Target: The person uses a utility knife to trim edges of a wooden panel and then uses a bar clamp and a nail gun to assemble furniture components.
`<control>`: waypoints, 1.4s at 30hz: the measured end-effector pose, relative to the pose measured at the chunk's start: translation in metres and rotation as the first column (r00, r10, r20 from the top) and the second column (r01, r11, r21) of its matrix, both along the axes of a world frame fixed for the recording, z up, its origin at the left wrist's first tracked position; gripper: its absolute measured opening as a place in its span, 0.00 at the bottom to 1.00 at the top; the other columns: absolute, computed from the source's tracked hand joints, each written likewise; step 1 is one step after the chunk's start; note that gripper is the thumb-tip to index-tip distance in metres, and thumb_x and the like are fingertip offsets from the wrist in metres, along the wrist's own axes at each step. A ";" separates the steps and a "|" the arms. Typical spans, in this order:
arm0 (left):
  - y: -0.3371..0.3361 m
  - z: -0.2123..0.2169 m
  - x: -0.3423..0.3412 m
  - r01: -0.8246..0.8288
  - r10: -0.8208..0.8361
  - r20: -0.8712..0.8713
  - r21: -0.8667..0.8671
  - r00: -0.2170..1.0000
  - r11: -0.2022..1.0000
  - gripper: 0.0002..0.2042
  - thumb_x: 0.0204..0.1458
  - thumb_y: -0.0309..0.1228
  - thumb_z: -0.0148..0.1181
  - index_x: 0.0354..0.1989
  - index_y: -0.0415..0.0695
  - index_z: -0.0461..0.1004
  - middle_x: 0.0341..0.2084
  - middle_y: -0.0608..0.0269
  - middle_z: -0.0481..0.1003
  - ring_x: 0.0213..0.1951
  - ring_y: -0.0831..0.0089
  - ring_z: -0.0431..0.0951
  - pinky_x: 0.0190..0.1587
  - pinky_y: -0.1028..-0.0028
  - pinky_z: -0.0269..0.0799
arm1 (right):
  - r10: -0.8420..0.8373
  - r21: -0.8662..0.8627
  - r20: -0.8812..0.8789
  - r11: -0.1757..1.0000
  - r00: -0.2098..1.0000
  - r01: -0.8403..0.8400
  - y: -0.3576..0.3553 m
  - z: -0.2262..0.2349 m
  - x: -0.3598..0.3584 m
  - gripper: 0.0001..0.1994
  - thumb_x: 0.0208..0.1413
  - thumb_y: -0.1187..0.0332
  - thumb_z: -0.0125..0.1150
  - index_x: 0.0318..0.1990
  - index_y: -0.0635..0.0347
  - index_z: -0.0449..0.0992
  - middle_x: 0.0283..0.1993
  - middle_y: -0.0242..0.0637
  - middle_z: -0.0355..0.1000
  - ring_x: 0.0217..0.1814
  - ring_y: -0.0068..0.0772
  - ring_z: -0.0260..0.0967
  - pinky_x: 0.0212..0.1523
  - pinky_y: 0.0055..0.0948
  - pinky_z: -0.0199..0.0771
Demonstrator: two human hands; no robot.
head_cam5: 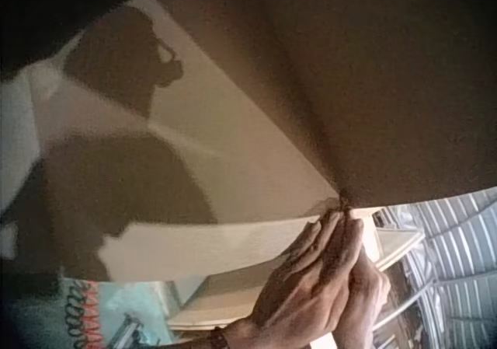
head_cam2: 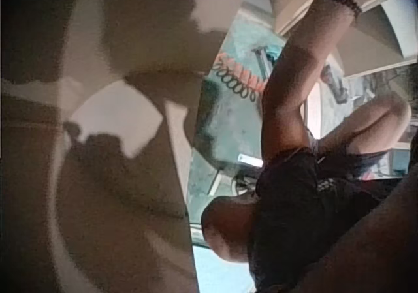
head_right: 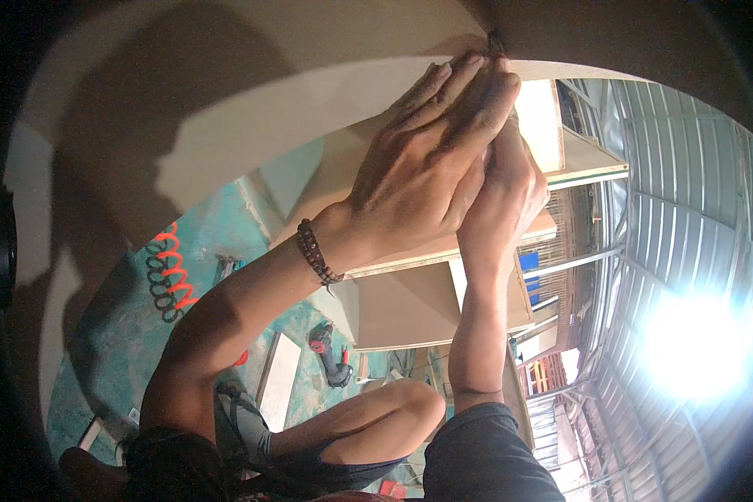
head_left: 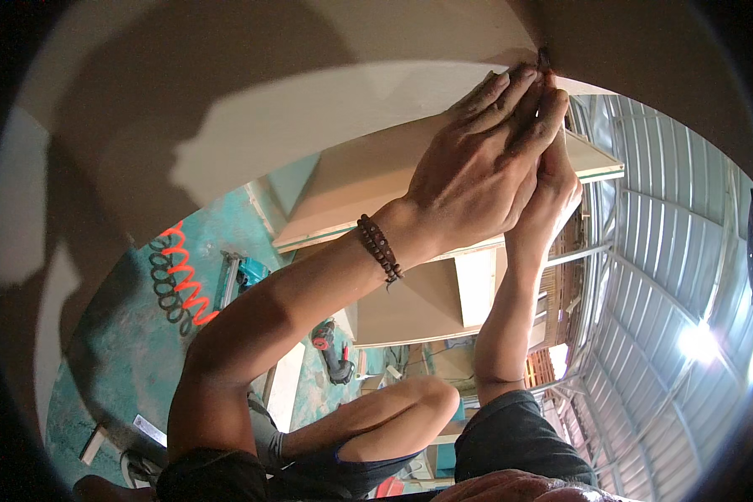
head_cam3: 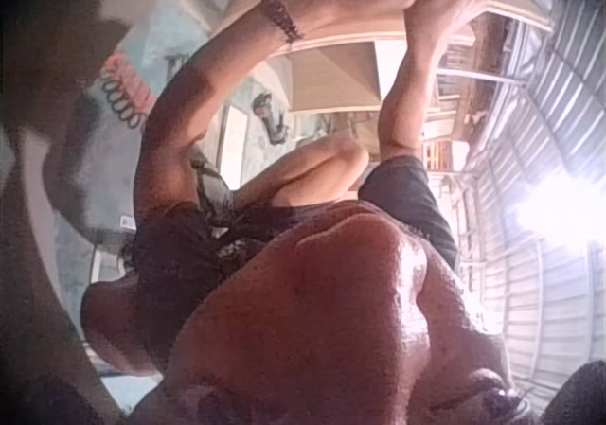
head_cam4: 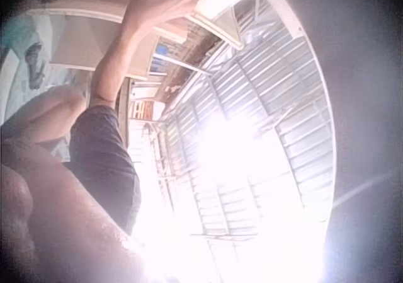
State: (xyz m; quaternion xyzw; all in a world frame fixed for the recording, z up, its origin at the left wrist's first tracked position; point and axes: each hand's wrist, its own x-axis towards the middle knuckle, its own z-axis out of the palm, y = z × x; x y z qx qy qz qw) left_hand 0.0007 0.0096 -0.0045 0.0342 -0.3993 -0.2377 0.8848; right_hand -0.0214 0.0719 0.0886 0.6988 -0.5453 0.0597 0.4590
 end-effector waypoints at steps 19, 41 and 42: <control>0.097 -0.005 -0.054 0.214 -0.212 0.096 -0.007 0.972 0.977 0.34 0.62 0.39 0.49 0.75 0.45 0.44 0.71 0.43 0.51 0.72 0.54 0.53 0.74 0.54 0.42 | -0.266 0.095 0.025 0.960 0.964 0.263 0.100 0.002 -0.044 0.23 0.68 0.67 0.47 0.69 0.57 0.63 0.69 0.39 0.65 0.66 0.37 0.68 0.61 0.36 0.71; 0.005 0.011 -0.018 -0.121 0.123 -0.031 0.048 0.992 0.991 0.31 0.55 0.37 0.55 0.63 0.27 0.61 0.57 0.31 0.67 0.63 0.42 0.64 0.70 0.51 0.52 | -0.058 0.026 -0.202 0.998 0.978 0.065 0.008 0.027 -0.015 0.21 0.62 0.60 0.52 0.60 0.60 0.73 0.30 0.52 0.76 0.28 0.34 0.77 0.31 0.33 0.74; 0.003 0.012 -0.016 -0.128 0.130 -0.033 0.050 0.991 0.991 0.32 0.55 0.37 0.55 0.63 0.27 0.60 0.57 0.30 0.67 0.63 0.42 0.63 0.70 0.50 0.52 | -0.031 0.036 -0.189 0.999 0.981 0.039 0.007 0.028 -0.015 0.21 0.62 0.61 0.53 0.59 0.59 0.74 0.29 0.51 0.75 0.26 0.38 0.76 0.30 0.33 0.73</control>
